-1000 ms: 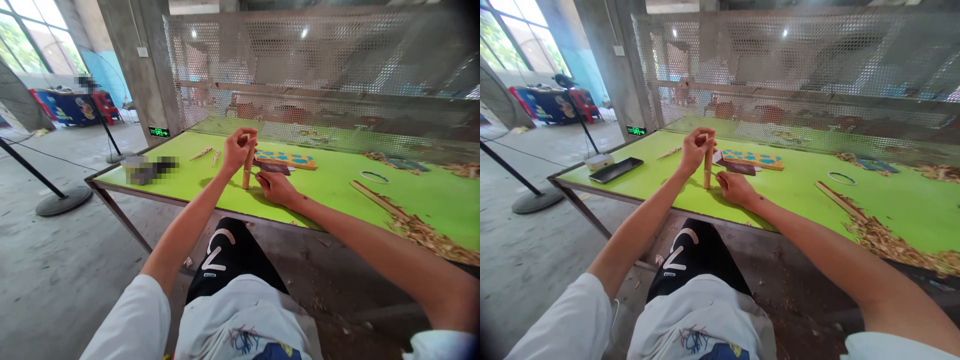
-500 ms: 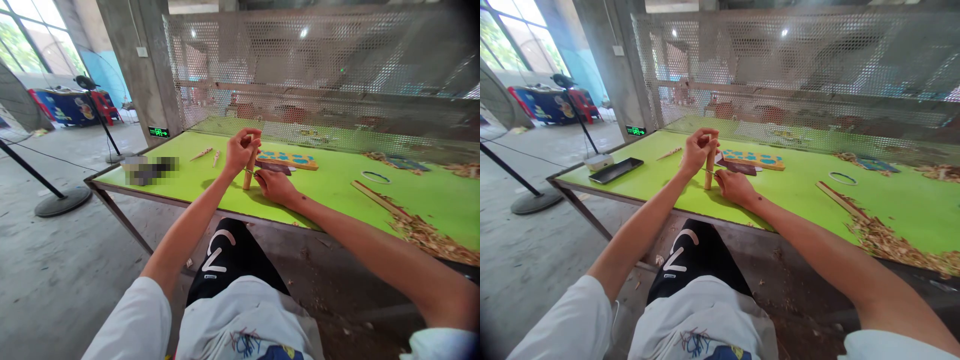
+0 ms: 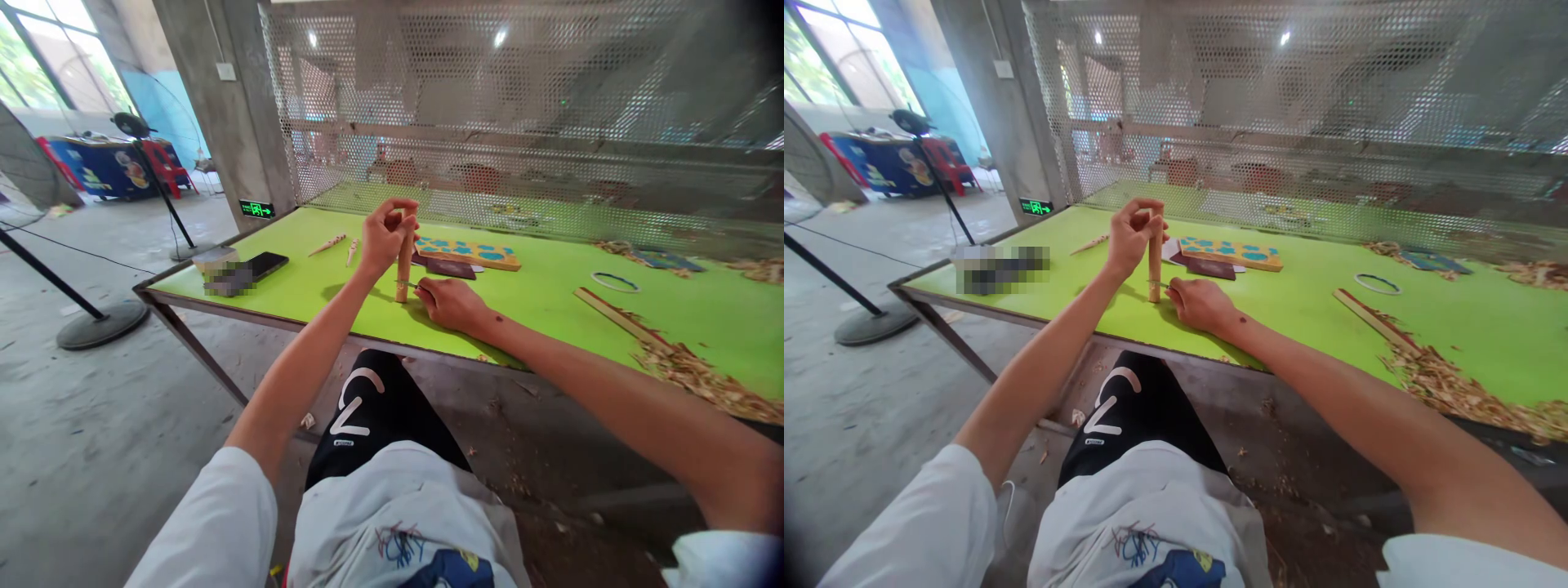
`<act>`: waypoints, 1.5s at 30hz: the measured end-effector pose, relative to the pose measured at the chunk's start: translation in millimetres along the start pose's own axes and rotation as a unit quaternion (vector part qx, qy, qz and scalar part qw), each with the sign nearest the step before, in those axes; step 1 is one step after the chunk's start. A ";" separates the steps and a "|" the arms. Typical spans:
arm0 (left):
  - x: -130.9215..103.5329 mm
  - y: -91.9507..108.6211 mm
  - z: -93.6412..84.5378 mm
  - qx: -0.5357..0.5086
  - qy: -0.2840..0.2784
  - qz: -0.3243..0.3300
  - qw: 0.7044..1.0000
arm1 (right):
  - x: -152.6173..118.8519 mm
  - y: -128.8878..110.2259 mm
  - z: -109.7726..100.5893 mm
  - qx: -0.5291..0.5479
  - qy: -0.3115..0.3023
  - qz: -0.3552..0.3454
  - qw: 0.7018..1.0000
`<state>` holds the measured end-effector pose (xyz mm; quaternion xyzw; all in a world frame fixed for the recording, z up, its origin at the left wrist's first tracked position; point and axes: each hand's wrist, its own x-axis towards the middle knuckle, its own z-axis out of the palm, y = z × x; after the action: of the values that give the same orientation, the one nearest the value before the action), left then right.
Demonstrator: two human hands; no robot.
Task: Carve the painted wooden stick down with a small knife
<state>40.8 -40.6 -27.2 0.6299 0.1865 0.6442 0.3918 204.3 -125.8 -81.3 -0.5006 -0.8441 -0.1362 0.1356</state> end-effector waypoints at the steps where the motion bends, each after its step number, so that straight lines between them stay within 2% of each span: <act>1: 0.2 -0.4 -1.0 0.001 0.001 -0.001 1.000 | -0.5 0.7 -0.2 0.001 -0.002 -0.001 1.000; 6: -1.6 1.8 0.3 0.008 -0.004 0.000 1.000 | 4.7 -0.8 -2.9 0.000 0.006 0.011 1.000; 10: -4.3 6.2 4.5 0.015 -0.009 -0.007 1.000 | 12.5 -10.0 -4.7 -0.026 0.029 0.040 0.998; 15: -4.1 6.6 5.9 0.028 0.004 -0.012 1.000 | 14.6 -19.4 -7.1 -0.038 0.030 0.064 0.997; 24: -2.6 2.9 7.4 0.025 -0.007 0.005 1.000 | 11.1 -12.0 -4.2 -0.016 0.034 0.048 0.998; 29: -0.4 -0.1 3.1 0.027 0.006 0.003 1.000 | 4.4 -9.4 -3.1 -0.020 -0.010 0.032 0.999; 36: 3.7 -1.8 -14.0 0.024 0.037 -0.014 0.999 | 2.9 -8.8 -12.7 -0.056 -0.077 -0.003 0.995; 39: 3.1 -1.9 -14.1 0.023 0.035 -0.013 0.999 | 2.2 -3.1 -13.0 -0.047 -0.066 -0.008 0.997; 45: -1.6 -2.2 -6.8 0.029 0.014 0.038 0.999 | 2.4 4.6 -5.7 -0.016 -0.014 -0.002 1.000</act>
<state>34.8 -38.7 -30.8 0.6386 0.1869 0.6616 0.3458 207.7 -123.8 -74.7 -0.5031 -0.8445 -0.1431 0.1149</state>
